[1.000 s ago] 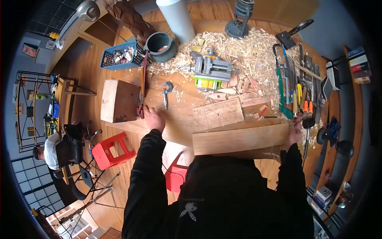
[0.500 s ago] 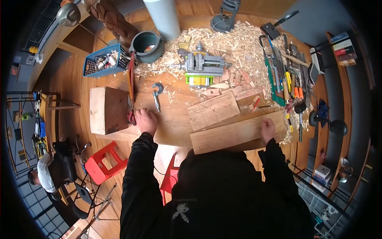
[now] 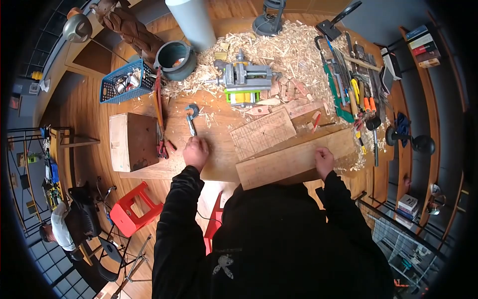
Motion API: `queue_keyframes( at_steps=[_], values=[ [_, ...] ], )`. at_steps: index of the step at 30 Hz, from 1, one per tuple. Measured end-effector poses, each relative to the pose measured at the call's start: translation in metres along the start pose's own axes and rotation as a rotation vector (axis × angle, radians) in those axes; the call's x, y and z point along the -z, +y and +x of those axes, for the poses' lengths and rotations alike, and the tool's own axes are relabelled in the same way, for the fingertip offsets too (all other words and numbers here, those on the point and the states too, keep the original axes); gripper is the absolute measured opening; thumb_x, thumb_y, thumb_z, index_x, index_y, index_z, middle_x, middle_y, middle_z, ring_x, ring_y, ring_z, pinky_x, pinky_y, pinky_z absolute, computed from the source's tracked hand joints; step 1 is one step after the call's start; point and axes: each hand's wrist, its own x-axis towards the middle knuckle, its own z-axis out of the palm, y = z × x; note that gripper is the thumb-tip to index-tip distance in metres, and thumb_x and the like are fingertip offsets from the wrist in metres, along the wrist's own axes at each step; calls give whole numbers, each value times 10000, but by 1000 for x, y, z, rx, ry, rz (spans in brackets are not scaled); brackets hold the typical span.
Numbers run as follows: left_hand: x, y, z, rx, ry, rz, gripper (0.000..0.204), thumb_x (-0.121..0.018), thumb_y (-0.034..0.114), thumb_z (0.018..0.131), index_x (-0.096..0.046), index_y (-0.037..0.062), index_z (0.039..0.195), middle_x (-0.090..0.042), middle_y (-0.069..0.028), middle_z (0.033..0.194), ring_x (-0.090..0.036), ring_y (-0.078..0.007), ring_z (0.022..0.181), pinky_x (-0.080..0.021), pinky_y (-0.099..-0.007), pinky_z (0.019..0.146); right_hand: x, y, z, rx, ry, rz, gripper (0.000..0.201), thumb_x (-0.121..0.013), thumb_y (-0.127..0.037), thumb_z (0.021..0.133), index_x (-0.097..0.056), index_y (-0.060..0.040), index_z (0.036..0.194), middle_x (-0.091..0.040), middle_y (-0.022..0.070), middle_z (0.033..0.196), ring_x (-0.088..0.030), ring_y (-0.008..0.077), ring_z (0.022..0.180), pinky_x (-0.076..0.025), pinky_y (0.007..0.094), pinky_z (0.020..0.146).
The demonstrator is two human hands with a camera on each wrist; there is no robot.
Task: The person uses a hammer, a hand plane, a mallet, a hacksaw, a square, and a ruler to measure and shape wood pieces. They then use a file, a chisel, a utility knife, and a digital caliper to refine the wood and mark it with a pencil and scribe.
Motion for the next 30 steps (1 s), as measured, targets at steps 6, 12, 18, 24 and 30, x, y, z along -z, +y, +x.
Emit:
queue_keyframes(
  at_steps=[6,12,18,24,30],
  values=[
    [4,0,-3,17,-42,21,174,-567,199,879,-584,41,807,-628,-199,820,-631,-412,729,-511,-504,657,-2,6,-4,28,-20,-43,76,-585,-105,910,-633,-53,936,-574,-12,700,-522,64,586,-422,230,507],
    [5,-28,0,2,84,146,142,-584,179,855,-585,47,803,-622,-177,776,-626,-400,700,-503,-504,691,-5,1,-5,-29,-31,-5,69,-596,-63,878,-641,-18,903,-603,21,705,-564,99,654,-466,255,619],
    [31,-56,10,130,137,337,199,-605,158,781,-560,17,913,-548,-212,1032,-538,-397,970,-466,-492,834,-8,7,-3,7,-38,-26,76,-602,-79,876,-644,-19,893,-613,39,709,-578,120,655,-474,272,629],
    [41,-74,16,274,-5,524,235,-603,147,770,-561,38,974,-563,-154,1053,-544,-358,1023,-475,-453,840,-11,7,-9,-65,-31,-79,110,-607,-108,871,-650,-11,902,-633,77,721,-610,157,672,-485,292,642],
    [44,-82,21,229,-19,562,243,-602,134,784,-560,50,1008,-566,-135,1033,-560,-343,1012,-498,-440,827,-15,-17,-21,18,-38,-144,115,-617,-107,863,-653,-5,902,-645,93,729,-625,176,683,-494,302,648]
  ],
)
